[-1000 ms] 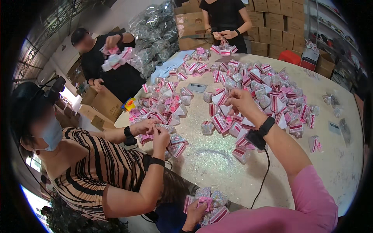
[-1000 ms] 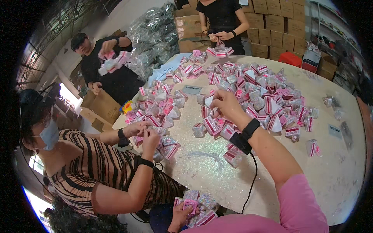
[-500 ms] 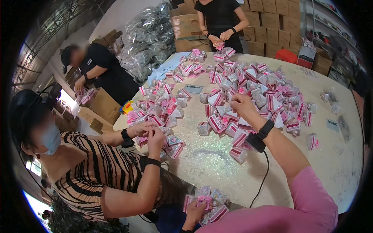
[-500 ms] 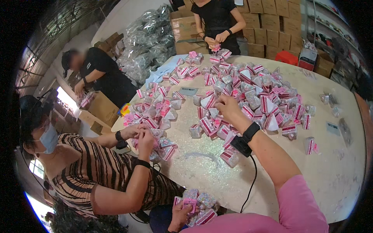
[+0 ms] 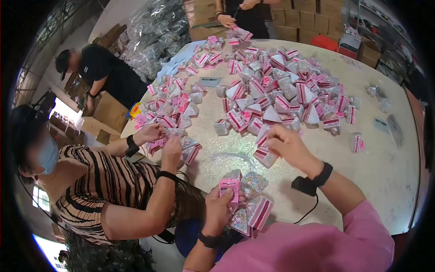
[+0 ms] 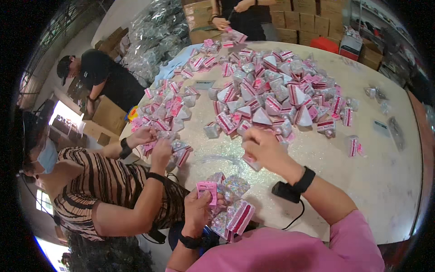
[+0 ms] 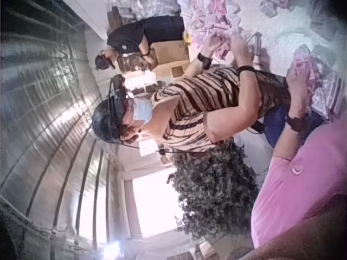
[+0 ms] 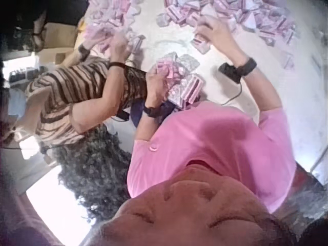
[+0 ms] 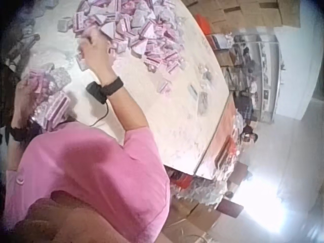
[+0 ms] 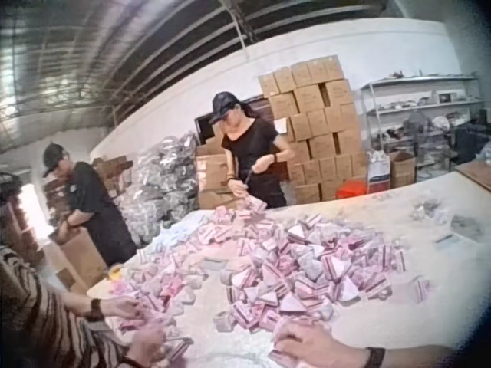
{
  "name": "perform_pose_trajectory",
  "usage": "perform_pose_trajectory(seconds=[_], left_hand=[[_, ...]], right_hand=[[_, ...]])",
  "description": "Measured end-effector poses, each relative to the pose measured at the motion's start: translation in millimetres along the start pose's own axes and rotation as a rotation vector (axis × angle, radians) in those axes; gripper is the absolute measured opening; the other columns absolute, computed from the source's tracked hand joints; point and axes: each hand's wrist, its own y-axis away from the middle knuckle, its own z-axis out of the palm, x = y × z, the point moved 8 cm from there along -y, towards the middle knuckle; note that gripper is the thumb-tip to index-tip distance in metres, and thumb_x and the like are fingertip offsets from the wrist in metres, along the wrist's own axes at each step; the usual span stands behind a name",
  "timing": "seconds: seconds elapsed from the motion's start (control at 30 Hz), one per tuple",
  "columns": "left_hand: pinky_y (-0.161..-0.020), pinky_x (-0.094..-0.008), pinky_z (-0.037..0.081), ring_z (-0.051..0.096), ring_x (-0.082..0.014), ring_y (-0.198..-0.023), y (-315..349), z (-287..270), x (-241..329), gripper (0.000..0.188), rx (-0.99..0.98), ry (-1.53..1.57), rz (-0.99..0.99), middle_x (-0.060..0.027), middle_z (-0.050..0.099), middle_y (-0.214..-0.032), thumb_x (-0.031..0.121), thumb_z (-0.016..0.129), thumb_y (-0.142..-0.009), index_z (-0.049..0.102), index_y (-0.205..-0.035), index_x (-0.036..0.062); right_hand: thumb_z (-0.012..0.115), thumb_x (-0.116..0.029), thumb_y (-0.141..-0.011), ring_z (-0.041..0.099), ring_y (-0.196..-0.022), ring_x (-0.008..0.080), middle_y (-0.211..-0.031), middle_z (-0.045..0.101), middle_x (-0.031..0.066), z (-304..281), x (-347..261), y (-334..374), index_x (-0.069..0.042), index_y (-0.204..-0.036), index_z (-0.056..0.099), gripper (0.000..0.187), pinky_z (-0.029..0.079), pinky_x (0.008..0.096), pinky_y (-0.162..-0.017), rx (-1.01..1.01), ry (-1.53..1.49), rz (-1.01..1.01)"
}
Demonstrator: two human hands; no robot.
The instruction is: Sort small triangular items and place them into plastic bags.
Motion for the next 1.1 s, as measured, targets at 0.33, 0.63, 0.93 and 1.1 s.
perform_pose_trajectory(seconds=[0.33,0.63,0.93,1.1], left_hand=[[-0.066,-0.0310,0.055,0.063,-0.0192,-0.072,-6.7,75.0,-33.5,0.021,-0.107,-0.078,-0.035,-0.0145,0.063,-0.087,0.007,0.051,-0.091,0.053,-0.108,-0.0046],[-0.064,-0.0342,0.055,0.062,-0.0215,-0.070,0.5,82.9,-46.0,0.021,-0.025,-0.046,-0.061,-0.0160,0.061,-0.086,0.007,0.049,-0.091,0.051,-0.107,-0.0066],[-0.060,-0.0351,0.054,0.064,-0.0250,-0.068,7.1,47.8,-62.3,0.021,0.052,0.021,-0.117,-0.0162,0.063,-0.082,0.008,0.049,-0.091,0.052,-0.105,-0.0061],[-0.064,-0.0369,0.055,0.064,-0.0252,-0.070,6.2,27.0,-63.6,0.021,0.062,-0.035,-0.108,-0.0174,0.063,-0.084,0.007,0.049,-0.091,0.052,-0.106,-0.0067]], right_hand=[[0.053,-0.008,-0.088,0.056,-0.063,0.0068,-0.076,0.056,0.0018,-31.1,28.0,70.6,-0.003,-0.091,0.051,0.006,0.042,0.0214,-0.051,-0.022,-0.252,0.146],[0.055,-0.006,-0.084,0.055,-0.062,0.0076,-0.073,0.057,0.0025,-73.6,42.8,67.6,-0.003,-0.085,0.052,0.004,0.044,0.0214,-0.053,0.037,-0.143,0.122],[0.058,-0.008,-0.082,0.051,-0.055,0.0067,-0.068,0.055,0.0012,-83.7,42.4,22.6,-0.004,-0.083,0.054,0.006,0.041,0.0207,-0.048,0.102,-0.081,0.061],[0.061,-0.004,-0.080,0.051,-0.055,0.0074,-0.070,0.055,0.0016,-85.4,44.5,-8.7,-0.001,-0.080,0.056,0.006,0.042,0.0229,-0.049,0.200,-0.137,0.020]])
